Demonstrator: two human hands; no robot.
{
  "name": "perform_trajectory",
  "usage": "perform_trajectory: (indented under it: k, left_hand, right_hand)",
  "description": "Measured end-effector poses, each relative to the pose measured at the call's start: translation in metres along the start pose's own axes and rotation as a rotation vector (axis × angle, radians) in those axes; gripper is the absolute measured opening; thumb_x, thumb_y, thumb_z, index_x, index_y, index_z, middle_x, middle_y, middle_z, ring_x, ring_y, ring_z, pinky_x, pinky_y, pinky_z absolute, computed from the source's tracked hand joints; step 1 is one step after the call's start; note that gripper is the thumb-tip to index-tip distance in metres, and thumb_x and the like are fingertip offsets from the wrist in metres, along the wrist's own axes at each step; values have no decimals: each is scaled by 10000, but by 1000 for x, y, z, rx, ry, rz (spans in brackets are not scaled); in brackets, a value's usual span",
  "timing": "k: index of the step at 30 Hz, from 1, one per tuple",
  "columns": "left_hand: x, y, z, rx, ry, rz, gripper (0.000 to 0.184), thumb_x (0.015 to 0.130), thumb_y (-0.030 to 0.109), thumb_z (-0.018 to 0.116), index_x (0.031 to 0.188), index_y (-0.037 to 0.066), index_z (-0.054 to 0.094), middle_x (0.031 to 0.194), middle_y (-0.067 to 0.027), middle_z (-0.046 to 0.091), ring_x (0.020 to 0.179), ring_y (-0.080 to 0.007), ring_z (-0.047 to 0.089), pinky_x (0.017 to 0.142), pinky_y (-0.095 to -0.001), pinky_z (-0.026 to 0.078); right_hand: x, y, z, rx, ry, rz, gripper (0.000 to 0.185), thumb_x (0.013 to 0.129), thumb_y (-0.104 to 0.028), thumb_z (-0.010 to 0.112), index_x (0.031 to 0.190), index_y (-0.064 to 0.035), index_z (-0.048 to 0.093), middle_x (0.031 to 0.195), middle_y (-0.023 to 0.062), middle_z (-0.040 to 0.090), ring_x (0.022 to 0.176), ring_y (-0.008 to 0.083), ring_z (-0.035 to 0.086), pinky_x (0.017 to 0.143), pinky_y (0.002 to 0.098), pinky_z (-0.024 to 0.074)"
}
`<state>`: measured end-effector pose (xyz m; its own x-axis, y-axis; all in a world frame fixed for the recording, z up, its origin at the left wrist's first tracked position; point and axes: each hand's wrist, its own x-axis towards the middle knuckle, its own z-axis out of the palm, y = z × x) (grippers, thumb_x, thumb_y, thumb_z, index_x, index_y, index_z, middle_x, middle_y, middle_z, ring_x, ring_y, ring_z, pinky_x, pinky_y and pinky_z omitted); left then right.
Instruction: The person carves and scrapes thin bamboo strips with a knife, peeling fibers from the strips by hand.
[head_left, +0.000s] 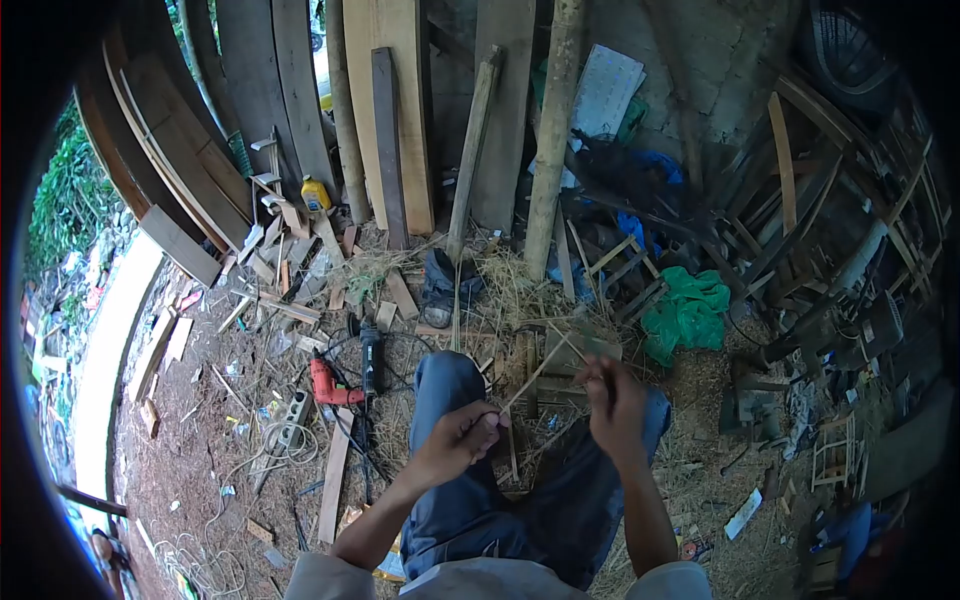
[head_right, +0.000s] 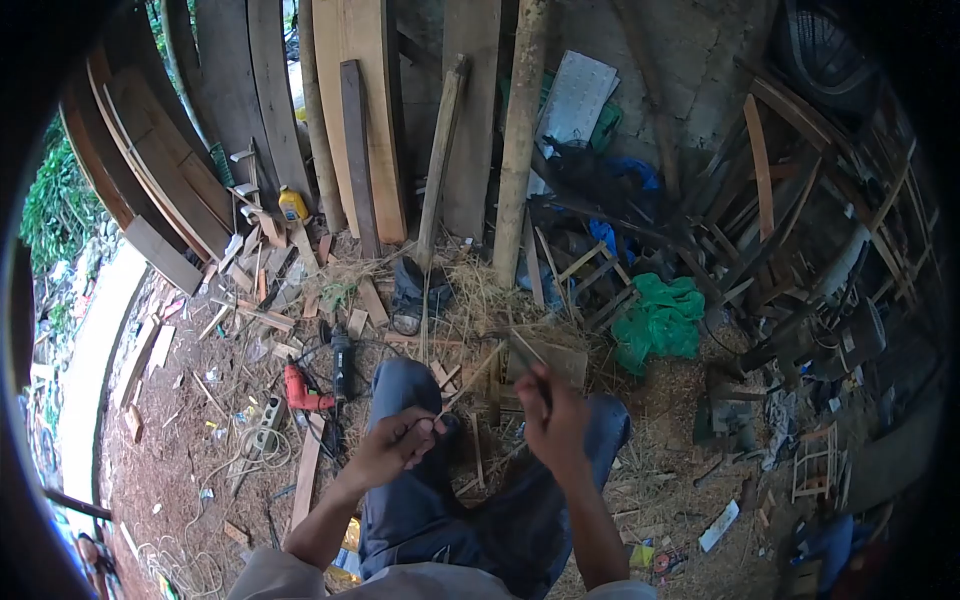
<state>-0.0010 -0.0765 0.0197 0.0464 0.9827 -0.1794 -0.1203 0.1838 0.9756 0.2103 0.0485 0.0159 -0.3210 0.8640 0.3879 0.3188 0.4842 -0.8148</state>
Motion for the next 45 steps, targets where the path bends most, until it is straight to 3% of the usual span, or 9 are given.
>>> perform_trajectory:
  k: [3,13,15,20,22,28,35,39,45]
  left_hand:
    - [3,-2,12,-31,76,51,222,998,191,445,1043,13,571,670,21,458,585,-49,404,524,-215,357]
    - [1,-14,38,6,201,168,209,992,225,466,944,44,558,663,29,458,534,-32,391,476,-202,310]
    - [-3,-11,39,26,204,146,212,992,231,463,944,47,557,661,29,460,526,-32,393,469,-203,309]
    - [-23,-16,38,22,58,54,230,997,250,443,950,53,552,660,26,464,496,-38,389,448,-205,299]
    - [-18,-12,36,-148,131,-48,242,1008,227,418,931,37,548,658,34,441,525,-36,369,474,-199,306]
    - [1,-26,40,-342,148,-72,245,1004,239,421,914,37,528,633,19,433,474,-52,371,429,-210,282]
    - [-3,-21,44,-37,196,100,231,1002,238,427,910,47,520,628,27,424,481,-42,370,432,-215,306]
    - [-24,-30,48,-44,104,35,223,1004,229,419,903,54,513,628,32,415,485,-38,362,438,-210,304]
    - [-7,-38,35,-282,125,-47,265,1017,238,379,948,38,538,660,24,445,501,-32,362,437,-206,290]
  right_hand:
    - [-21,0,16,-189,-85,-271,221,821,-186,675,980,-46,615,793,94,652,610,231,623,512,337,460]
    - [-20,-2,25,-209,-160,-404,138,790,-152,684,863,-53,621,748,86,631,598,273,619,523,347,476]
    - [-11,15,26,-238,-6,-440,113,807,-162,666,846,-63,627,730,102,637,589,282,621,527,365,478]
    - [26,60,-18,-443,133,31,228,894,-267,588,847,-51,644,682,153,626,588,300,623,523,401,455]
    - [14,54,-18,-273,172,-106,269,916,-285,559,853,-36,639,675,162,619,597,333,616,532,418,449]
    - [-30,0,26,-145,-123,-350,127,830,-173,646,891,-62,633,731,114,616,628,297,619,532,358,461]
    - [-16,12,20,-247,-116,-458,105,800,-156,666,871,-92,623,713,98,616,608,282,610,530,379,463]
    - [17,70,-21,-516,142,57,205,895,-257,578,818,-71,615,652,144,591,601,352,590,535,425,449]
    - [-8,46,-21,-347,24,-34,267,902,-297,576,820,-47,622,676,158,606,613,343,602,524,406,446]
